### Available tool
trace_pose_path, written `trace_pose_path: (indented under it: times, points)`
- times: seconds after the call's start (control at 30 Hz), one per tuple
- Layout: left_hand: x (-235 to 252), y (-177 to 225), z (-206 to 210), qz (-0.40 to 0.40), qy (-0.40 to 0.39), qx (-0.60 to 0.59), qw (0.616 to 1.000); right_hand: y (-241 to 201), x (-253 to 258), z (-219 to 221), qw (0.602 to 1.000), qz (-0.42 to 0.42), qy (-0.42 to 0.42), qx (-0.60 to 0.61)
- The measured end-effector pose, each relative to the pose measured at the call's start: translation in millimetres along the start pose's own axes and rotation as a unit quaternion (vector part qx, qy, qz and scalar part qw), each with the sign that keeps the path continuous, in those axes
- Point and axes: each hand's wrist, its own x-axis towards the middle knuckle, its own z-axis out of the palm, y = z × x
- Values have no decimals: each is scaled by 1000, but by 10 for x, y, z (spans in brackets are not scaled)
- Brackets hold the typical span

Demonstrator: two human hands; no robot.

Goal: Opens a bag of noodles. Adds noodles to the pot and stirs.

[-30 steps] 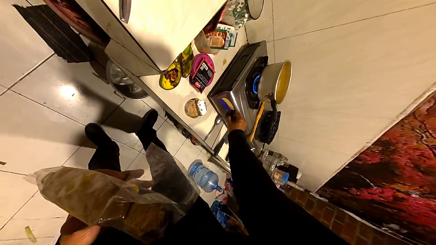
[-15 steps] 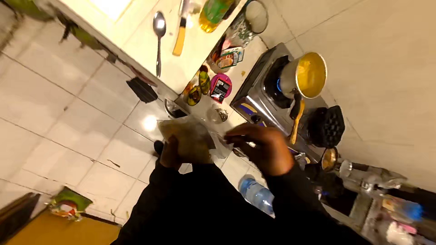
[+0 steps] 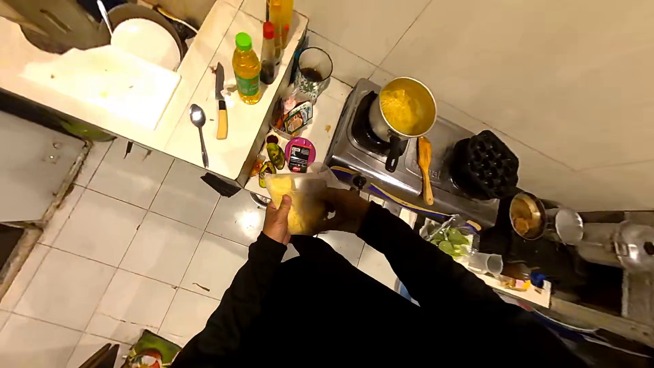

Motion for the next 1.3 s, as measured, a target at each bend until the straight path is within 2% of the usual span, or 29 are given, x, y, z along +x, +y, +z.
trace_pose_path:
  times: [0.1,0.17,0.3,0.37,0.5,0.6,0.67,0.8,0.97,1.07,1.17,1.23,1.3]
  points:
    - [75,-19,159,0,-6,20,1000,174,-149,-87,995,-58,75,31]
    - [138,-31,253,-2,-6,35,999,264,-251,-165,984,-68,131,97]
    - [238,-87,430,-16,-7,41,999,530,-449,-404,912,-95,200,346]
    - [273,-121,532,-26,-1,36,999,663,-548,-591,884,-101,229,394]
    - [263,-202,643,-25,-5,40,999,795,-807,-1271,872,-60,344,343]
    - [199,-209,673,-27,1,51,998,916,-909,-1925,869,6,452,200]
    - [183,-241,675,-22,-4,36,999,987,-822,-2293,866,83,487,81]
    - [143,-298,710,-9,-24,-1,1000,1347,-248,-2697,894,192,400,-67]
    - [110,-335,689,-4,-22,-8,1000,1703,253,-2894,908,268,303,-111]
    - [89,-349,646,4,-16,-22,1000,2005,425,-2900,927,248,256,-117]
    - [80,-362,588,8,-14,-30,999,2379,523,-2929,938,184,281,-86]
    - [72,-356,581,9,-14,-44,999,2425,516,-2927,938,163,306,-27]
    - [70,-343,565,11,-21,-53,998,2299,496,-2879,925,188,329,27]
